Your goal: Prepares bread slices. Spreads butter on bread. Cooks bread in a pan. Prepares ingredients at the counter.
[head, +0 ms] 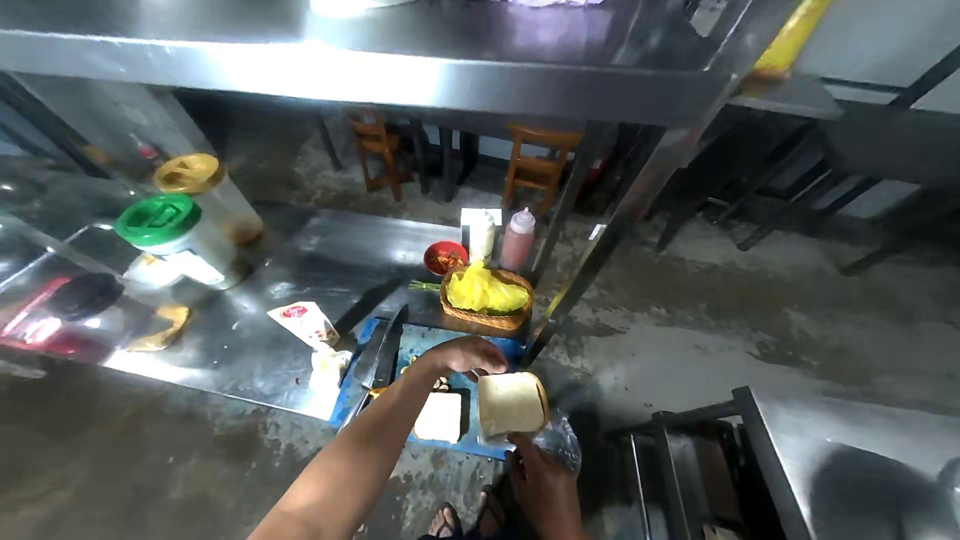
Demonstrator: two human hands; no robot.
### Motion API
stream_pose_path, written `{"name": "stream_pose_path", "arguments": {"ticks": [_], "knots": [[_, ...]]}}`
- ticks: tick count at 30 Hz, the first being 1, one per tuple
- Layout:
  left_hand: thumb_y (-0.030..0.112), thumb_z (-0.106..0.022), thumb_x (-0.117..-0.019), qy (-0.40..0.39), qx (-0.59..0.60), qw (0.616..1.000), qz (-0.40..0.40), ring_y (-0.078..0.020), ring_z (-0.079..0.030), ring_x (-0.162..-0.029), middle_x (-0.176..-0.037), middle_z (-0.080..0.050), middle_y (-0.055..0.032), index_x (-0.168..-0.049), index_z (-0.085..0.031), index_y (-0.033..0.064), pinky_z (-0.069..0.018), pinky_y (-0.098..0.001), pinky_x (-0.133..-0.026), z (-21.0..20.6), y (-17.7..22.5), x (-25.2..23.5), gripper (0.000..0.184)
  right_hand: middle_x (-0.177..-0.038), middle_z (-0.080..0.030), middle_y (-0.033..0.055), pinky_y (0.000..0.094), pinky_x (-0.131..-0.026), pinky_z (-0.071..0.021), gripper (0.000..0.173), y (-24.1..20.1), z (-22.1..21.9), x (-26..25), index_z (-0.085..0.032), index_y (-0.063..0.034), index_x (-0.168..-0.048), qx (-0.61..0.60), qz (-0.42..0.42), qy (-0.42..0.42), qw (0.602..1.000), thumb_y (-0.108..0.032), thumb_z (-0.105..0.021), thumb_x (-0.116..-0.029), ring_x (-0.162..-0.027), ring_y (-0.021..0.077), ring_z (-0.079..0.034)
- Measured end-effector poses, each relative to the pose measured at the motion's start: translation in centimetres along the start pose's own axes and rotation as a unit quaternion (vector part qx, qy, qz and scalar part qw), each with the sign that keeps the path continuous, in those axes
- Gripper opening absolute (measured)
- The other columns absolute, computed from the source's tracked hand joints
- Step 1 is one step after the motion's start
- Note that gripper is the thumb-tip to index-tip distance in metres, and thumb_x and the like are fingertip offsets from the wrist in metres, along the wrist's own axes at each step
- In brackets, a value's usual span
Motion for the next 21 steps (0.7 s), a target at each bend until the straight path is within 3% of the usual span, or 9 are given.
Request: {"name": "stream_pose_path", "arguments": {"ticks": [7,13,21], "knots": [[0.016,-0.063,-0.1035,0.002,-0.021,1.0,0.019,-0.0272,-0.066,-0.113,-0.126,-0.068,-0.0163,-0.128,-0.066,0.0009,-0.0536,-0.0493,-0.096,0.3,-0.8,0.0,0.029,-0.086,-0.075,0.0038,0.0417,-0.056,-0.061,0.019,0.0,0.1,-0.6,-0.077,-0.0161,-0.108,0.004,0.021,0.018,1.0,-0.023,-0.064,-0.0962,-0.067,0.0207,-0.073],[0.018,-0.063,-0.1026,-0.022,-0.145,0.989,0.02,-0.0208,-0.067,-0.09,-0.103,-0.071,-0.0151,-0.116,-0.07,-0.0018,-0.0558,-0.0421,-0.084,0.0,1.2,0.1,0.024,-0.087,-0.076,0.0035,0.0413,-0.057,-0.0616,0.018,0.2,0.2,-0.7,-0.077,-0.0164,-0.105,0.003,0.035,0.024,0.999,-0.023,-0.063,-0.0965,-0.069,0.0204,-0.074],[0.016,-0.06,-0.1036,-0.063,-0.219,0.974,0.01,-0.0232,-0.069,-0.086,-0.1,-0.072,-0.0173,-0.114,-0.07,-0.0041,-0.0569,-0.0439,-0.084,-0.5,2.4,-0.7,0.025,-0.087,-0.076,0.0036,0.0421,-0.055,-0.061,0.016,0.4,0.2,-1.1,-0.077,-0.0171,-0.103,0.001,0.052,0.044,0.998,-0.021,-0.064,-0.0941,-0.068,0.0211,-0.073]]}}
Point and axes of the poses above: each hand's wrist, its own x-axis away from the middle knuckle, its own z-axis out of the back of the hand, y = z × x, the point moved 9 cm from there along -x, towards the middle knuckle
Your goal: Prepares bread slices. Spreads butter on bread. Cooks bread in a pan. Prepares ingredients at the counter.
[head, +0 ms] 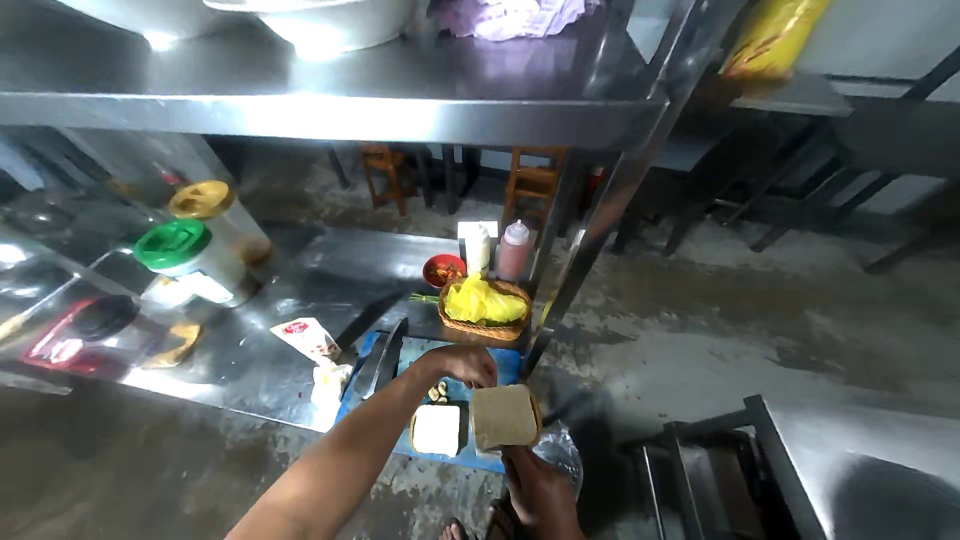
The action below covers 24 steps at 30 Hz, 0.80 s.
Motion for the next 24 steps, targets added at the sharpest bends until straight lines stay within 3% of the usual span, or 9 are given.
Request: {"name": "stream_pose_path", "arguments": {"ticks": [6,15,24], "knots": [[0.018,-0.06,-0.1024,0.003,-0.037,0.999,-0.017,-0.0236,-0.068,-0.082,-0.093,-0.071,-0.0162,-0.107,-0.071,-0.0031,-0.0567,-0.0463,-0.081,-0.2,-0.1,-0.5,0.025,-0.087,-0.076,0.0026,0.0421,-0.055,-0.0608,0.015,0.1,0.1,0.0,-0.077,-0.0187,-0.101,-0.007,0.01,-0.005,1.0,-0.022,-0.063,-0.0947,-0.068,0.0205,-0.073],[0.009,-0.06,-0.1007,-0.022,0.078,0.996,0.041,-0.0283,-0.069,-0.1,-0.112,-0.07,-0.02,-0.119,-0.068,-0.0055,-0.0561,-0.0479,-0.091,-0.1,-1.3,0.9,0.025,-0.086,-0.074,0.0012,0.0388,-0.054,-0.0603,0.015,0.1,0.0,0.0,-0.076,-0.0189,-0.099,0.002,0.025,-0.009,1.0,-0.025,-0.062,-0.0964,-0.067,0.018,-0.072],[0.015,-0.061,-0.1013,-0.013,-0.084,0.996,0.022,-0.0197,-0.067,-0.074,-0.087,-0.071,-0.0128,-0.104,-0.073,-0.0009,-0.0566,-0.0414,-0.074,0.2,0.4,0.7,0.02,-0.085,-0.074,0.0014,0.0387,-0.053,-0.0599,0.016,-0.1,-0.1,-0.2,-0.076,-0.0187,-0.101,0.002,0.041,-0.006,0.999,-0.024,-0.063,-0.095,-0.066,0.0188,-0.072]]}}
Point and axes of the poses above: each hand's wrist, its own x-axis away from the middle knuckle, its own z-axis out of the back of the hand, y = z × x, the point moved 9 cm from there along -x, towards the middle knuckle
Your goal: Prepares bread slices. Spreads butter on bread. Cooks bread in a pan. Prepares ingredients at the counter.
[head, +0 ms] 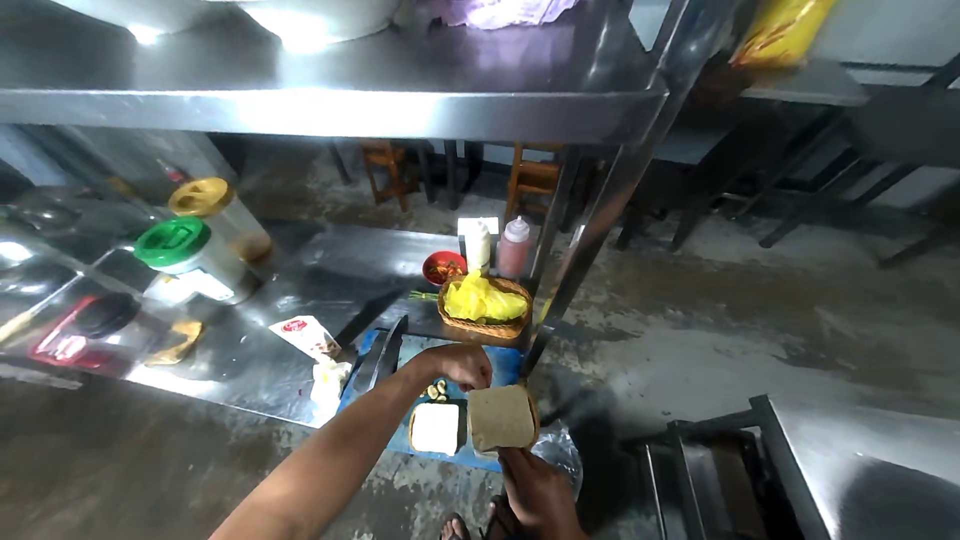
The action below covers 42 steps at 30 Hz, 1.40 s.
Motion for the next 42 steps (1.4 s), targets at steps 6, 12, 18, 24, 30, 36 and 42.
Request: {"name": "stream_pose_path", "arguments": {"ticks": [6,12,18,24,30,36,42], "knots": [[0.016,-0.063,-0.0989,0.046,0.039,0.998,-0.021,-0.0222,-0.067,-0.075,-0.086,-0.071,-0.0138,-0.103,-0.073,-0.0011,-0.057,-0.0452,-0.076,-0.1,-0.8,-0.1,0.02,-0.086,-0.074,0.0035,0.0405,-0.054,-0.0605,0.013,0.1,0.3,0.2,-0.074,-0.0166,-0.098,-0.001,0.015,-0.014,1.0,-0.014,-0.065,-0.0902,-0.068,0.0214,-0.073],[0.018,-0.065,-0.0991,0.101,0.067,0.992,-0.032,-0.0199,-0.067,-0.079,-0.086,-0.07,-0.0101,-0.101,-0.073,0.0024,-0.0563,-0.0439,-0.077,-0.8,-0.2,1.2,0.018,-0.092,-0.076,0.0027,0.0398,-0.062,-0.0628,0.016,1.3,2.0,1.9,-0.076,-0.0175,-0.103,-0.006,0.004,-0.048,0.999,-0.011,-0.065,-0.0927,-0.077,0.0202,-0.074],[0.02,-0.067,-0.1005,0.066,0.099,0.993,0.005,-0.0186,-0.071,-0.083,-0.096,-0.074,-0.0104,-0.113,-0.073,0.0043,-0.0597,-0.0408,-0.082,-2.3,-0.9,0.6,0.021,-0.096,-0.076,0.0016,0.0347,-0.066,-0.063,0.017,1.7,2.8,2.8,-0.076,-0.0179,-0.103,-0.024,0.014,-0.019,0.999,-0.014,-0.062,-0.0961,-0.082,0.017,-0.075],[0.013,-0.068,-0.0987,0.05,0.134,0.99,0.007,-0.0192,-0.071,-0.079,-0.092,-0.073,-0.0122,-0.109,-0.073,0.001,-0.0606,-0.0402,-0.079,-2.8,-1.4,0.6,0.017,-0.097,-0.077,0.0015,0.0343,-0.068,-0.0634,0.017,1.5,2.6,2.4,-0.077,-0.0182,-0.103,-0.028,0.011,-0.015,0.999,-0.016,-0.061,-0.0976,-0.084,0.0165,-0.075],[0.012,-0.065,-0.0993,0.043,0.139,0.989,0.016,-0.0199,-0.071,-0.076,-0.089,-0.072,-0.0126,-0.109,-0.071,-0.0006,-0.0607,-0.04,-0.076,-4.1,-1.1,0.6,0.017,-0.096,-0.076,0.0031,0.0368,-0.068,-0.0634,0.015,1.6,3.1,1.9,-0.076,-0.0162,-0.1,-0.031,-0.004,-0.025,0.999,-0.013,-0.062,-0.0961,-0.083,0.0189,-0.075],[0.015,-0.06,-0.1025,0.03,0.309,0.949,-0.056,-0.0206,-0.073,-0.082,-0.094,-0.073,-0.0135,-0.113,-0.067,-0.0045,-0.0628,-0.0395,-0.078,-8.4,-1.5,2.3,0.023,-0.102,-0.077,0.0094,0.0442,-0.078,-0.0642,0.02,4.5,5.0,3.2,-0.078,-0.0094,-0.104,-0.033,-0.064,-0.046,0.996,-0.005,-0.063,-0.0919,-0.092,0.0254,-0.076],[0.017,-0.067,-0.0981,0.078,0.398,0.91,-0.083,-0.0181,-0.073,-0.079,-0.098,-0.072,-0.0109,-0.114,-0.064,-0.0017,-0.0635,-0.0353,-0.073,-10.0,-2.3,3.8,0.025,-0.104,-0.077,0.0077,0.0414,-0.079,-0.0642,0.02,4.9,5.0,3.4,-0.078,-0.0097,-0.105,-0.034,-0.058,-0.052,0.996,-0.005,-0.064,-0.0905,-0.092,0.0224,-0.076]]}}
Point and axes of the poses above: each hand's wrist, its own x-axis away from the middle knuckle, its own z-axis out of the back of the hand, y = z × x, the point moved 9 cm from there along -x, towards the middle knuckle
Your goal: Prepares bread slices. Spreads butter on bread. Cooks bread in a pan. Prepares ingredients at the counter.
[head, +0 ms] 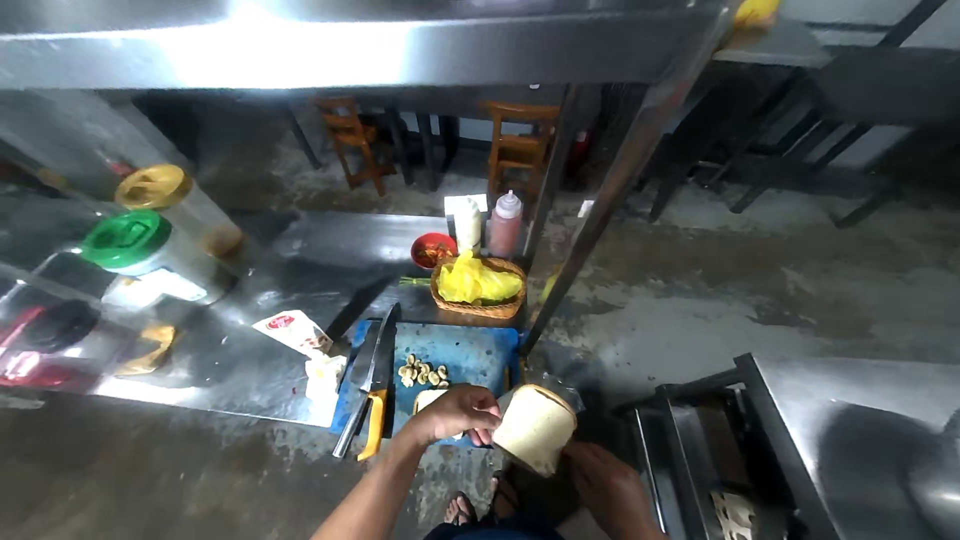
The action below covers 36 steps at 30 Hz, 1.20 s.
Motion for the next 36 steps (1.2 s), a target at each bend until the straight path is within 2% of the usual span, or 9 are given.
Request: {"name": "stream_pose_path", "arguments": {"ticks": [5,11,15,22,25,29,33,36], "knots": [[0.02,-0.061,-0.1032,0.063,-0.001,0.998,-0.012,-0.0169,-0.071,-0.077,-0.1,-0.07,-0.0113,-0.119,-0.063,-0.0004,-0.0619,-0.0337,-0.073,1.9,-0.3,0.2,0.026,-0.106,-0.076,0.0095,0.0393,-0.078,-0.0641,0.022,-1.2,-0.1,-0.5,-0.078,-0.0085,-0.107,-0.015,0.0,-0.012,1.0,-0.004,-0.066,-0.0896,-0.091,0.0217,-0.075],[0.034,-0.062,-0.1043,0.111,-0.032,0.993,-0.009,-0.0155,-0.068,-0.074,-0.098,-0.07,-0.0111,-0.121,-0.066,0.0027,-0.0593,-0.0325,-0.071,2.8,0.8,-1.4,0.035,-0.107,-0.075,0.0144,0.0451,-0.08,-0.0633,0.022,-1.8,-0.1,-0.4,-0.077,-0.0035,-0.108,-0.016,-0.018,-0.028,0.999,-0.001,-0.068,-0.088,-0.094,0.0275,-0.075],[0.038,-0.064,-0.103,0.108,-0.06,0.992,-0.006,-0.0152,-0.067,-0.071,-0.097,-0.07,-0.0108,-0.119,-0.067,0.0041,-0.0591,-0.0322,-0.068,2.4,1.3,-2.6,0.038,-0.108,-0.075,0.0151,0.0454,-0.08,-0.063,0.023,-2.3,0.1,-0.3,-0.076,-0.0028,-0.11,-0.008,-0.033,-0.03,0.999,-0.001,-0.068,-0.0885,-0.094,0.0281,-0.075],[0.033,-0.065,-0.103,0.107,-0.096,0.99,0.004,-0.0149,-0.068,-0.07,-0.092,-0.071,-0.0098,-0.117,-0.068,0.005,-0.0599,-0.0321,-0.068,2.4,1.9,-3.4,0.031,-0.106,-0.075,0.0129,0.0417,-0.08,-0.0633,0.021,-2.7,0.1,-0.3,-0.077,-0.004,-0.107,-0.009,-0.037,-0.001,0.999,-0.003,-0.069,-0.0873,-0.092,0.0243,-0.074],[0.031,-0.063,-0.1031,0.112,-0.147,0.983,0.02,-0.0188,-0.07,-0.075,-0.093,-0.072,-0.012,-0.115,-0.069,0.0035,-0.0611,-0.0382,-0.074,2.2,2.6,-3.1,0.03,-0.105,-0.075,0.0118,0.0428,-0.08,-0.0634,0.019,-2.8,-0.1,-0.4,-0.077,-0.0052,-0.107,-0.005,-0.047,-0.002,0.999,-0.006,-0.07,-0.0881,-0.093,0.024,-0.074],[0.026,-0.061,-0.1028,0.108,-0.24,0.965,0.023,-0.0202,-0.07,-0.073,-0.088,-0.072,-0.0118,-0.108,-0.07,0.0032,-0.0605,-0.0415,-0.074,2.0,4.0,-2.7,0.025,-0.105,-0.075,0.0093,0.0388,-0.079,-0.0634,0.019,-3.2,0.0,-0.2,-0.076,-0.0065,-0.106,-0.005,-0.043,0.007,0.999,-0.007,-0.068,-0.089,-0.092,0.0206,-0.074],[0.03,-0.063,-0.1022,0.078,-0.334,0.938,0.046,-0.0242,-0.071,-0.078,-0.089,-0.072,-0.0126,-0.108,-0.072,0.0046,-0.0589,-0.0475,-0.078,1.5,5.1,-2.2,0.027,-0.106,-0.075,0.01,0.0406,-0.079,-0.0634,0.021,-3.0,-0.1,0.0,-0.076,-0.0065,-0.109,0.0,-0.045,0.002,0.999,-0.007,-0.067,-0.0901,-0.093,0.0219,-0.074],[0.027,-0.061,-0.1035,0.061,-0.309,0.946,0.069,-0.0218,-0.07,-0.073,-0.086,-0.071,-0.0128,-0.109,-0.07,0.0027,-0.0596,-0.0423,-0.074,1.0,4.5,-2.4,0.027,-0.104,-0.075,0.0083,0.0371,-0.078,-0.0633,0.02,-2.7,0.0,0.0,-0.076,-0.0067,-0.107,-0.022,-0.05,0.014,0.998,-0.011,-0.066,-0.0898,-0.09,0.0186,-0.074]]}}
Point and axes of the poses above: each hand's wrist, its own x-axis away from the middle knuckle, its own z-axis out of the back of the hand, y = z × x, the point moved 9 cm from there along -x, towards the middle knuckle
